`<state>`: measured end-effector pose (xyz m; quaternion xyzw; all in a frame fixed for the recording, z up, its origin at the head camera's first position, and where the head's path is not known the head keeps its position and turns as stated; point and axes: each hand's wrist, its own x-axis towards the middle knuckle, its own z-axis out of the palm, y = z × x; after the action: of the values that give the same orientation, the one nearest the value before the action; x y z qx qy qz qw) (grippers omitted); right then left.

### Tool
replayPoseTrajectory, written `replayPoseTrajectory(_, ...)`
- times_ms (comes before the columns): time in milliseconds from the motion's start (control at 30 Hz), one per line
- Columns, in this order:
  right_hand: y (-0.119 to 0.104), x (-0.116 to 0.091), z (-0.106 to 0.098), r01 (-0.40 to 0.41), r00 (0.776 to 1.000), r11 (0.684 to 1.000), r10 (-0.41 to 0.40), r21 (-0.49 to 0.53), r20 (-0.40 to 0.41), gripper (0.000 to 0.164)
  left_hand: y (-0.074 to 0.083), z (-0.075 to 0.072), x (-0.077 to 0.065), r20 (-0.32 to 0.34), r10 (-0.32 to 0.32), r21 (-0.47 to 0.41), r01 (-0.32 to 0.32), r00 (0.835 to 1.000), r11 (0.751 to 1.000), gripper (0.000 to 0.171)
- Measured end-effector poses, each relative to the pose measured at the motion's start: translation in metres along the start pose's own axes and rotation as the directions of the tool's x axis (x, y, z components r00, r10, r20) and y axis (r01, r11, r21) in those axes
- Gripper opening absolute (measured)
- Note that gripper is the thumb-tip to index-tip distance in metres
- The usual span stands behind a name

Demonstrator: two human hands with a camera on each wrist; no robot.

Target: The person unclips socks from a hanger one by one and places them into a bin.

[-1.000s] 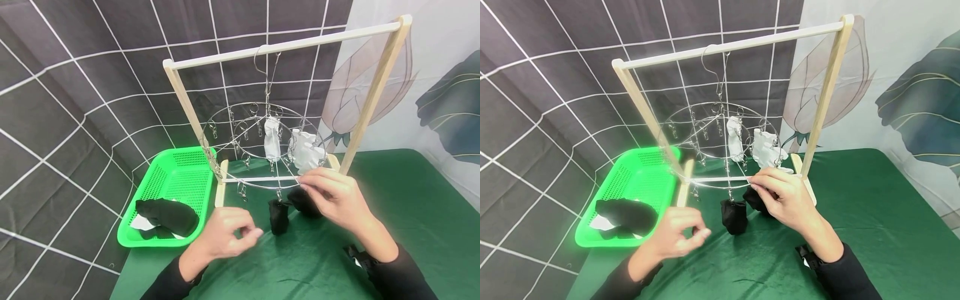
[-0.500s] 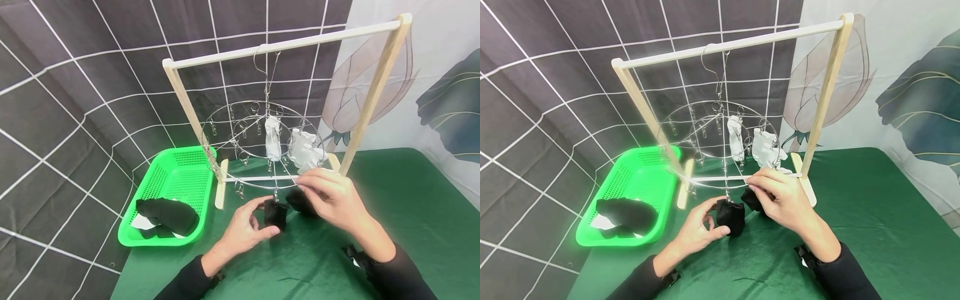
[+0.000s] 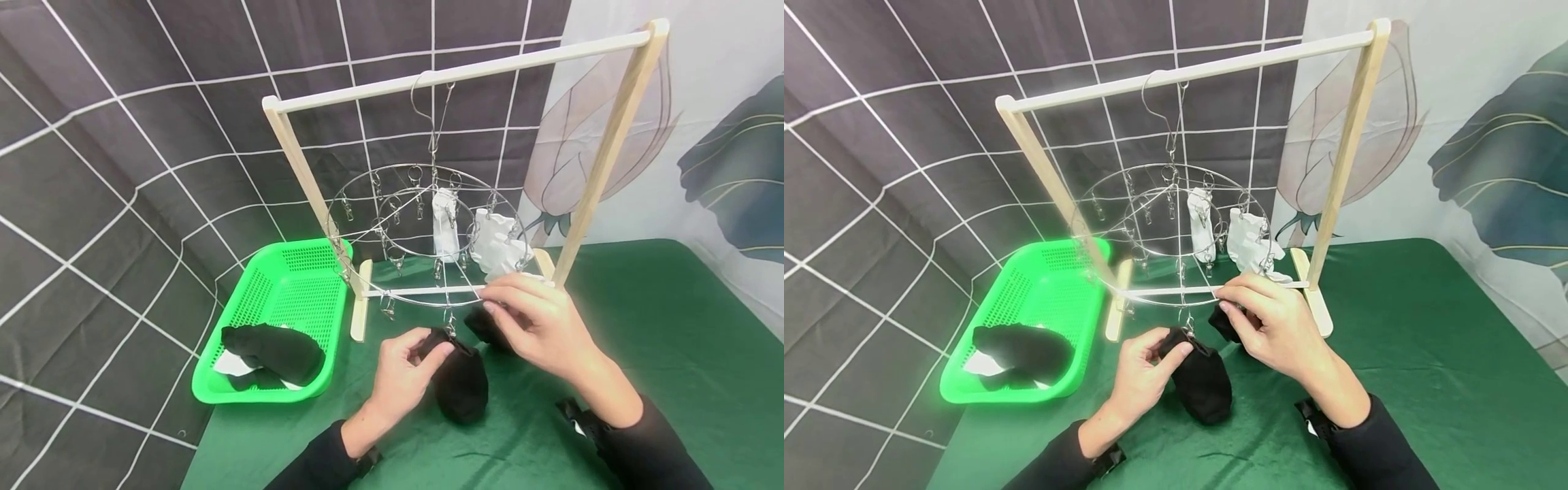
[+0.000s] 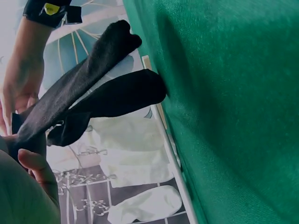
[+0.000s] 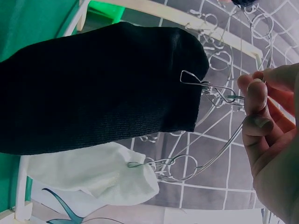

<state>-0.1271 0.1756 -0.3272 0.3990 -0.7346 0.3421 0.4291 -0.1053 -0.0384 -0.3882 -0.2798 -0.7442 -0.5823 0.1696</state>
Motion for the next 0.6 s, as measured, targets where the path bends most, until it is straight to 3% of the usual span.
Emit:
replayPoseTrajectory(167, -0.006, 0.004, 0.0, 0.004, 0.997, 1.0, -0.006, -0.025, -0.077, 0.016, -0.002, 0.0, 0.0, -0.011, 0.009, -0.014, -0.009, 1.0, 1.0, 0.008)
replayPoseTrajectory(300, -0.012, 0.003, 0.007, 0.067, 0.987, 0.997, -0.063, 0.025, -0.146, 0.013, -0.002, 0.001, 0.001, -0.002, 0.002, -0.028, -0.002, 1.0, 1.0, 0.008)
replayPoseTrajectory(400, -0.015, 0.0, 0.015, 0.109, 0.988, 0.993, -0.104, 0.041, -0.116, 0.013, -0.002, 0.001, 0.002, 0.0, 0.017, -0.033, -0.017, 1.0, 0.999, 0.007)
replayPoseTrajectory(600, -0.018, -0.006, 0.028, 0.058, 0.998, 0.998, -0.058, 0.039, -0.022, 0.024, -0.003, 0.002, 0.002, -0.004, 0.036, -0.048, -0.036, 0.999, 0.998, 0.01)
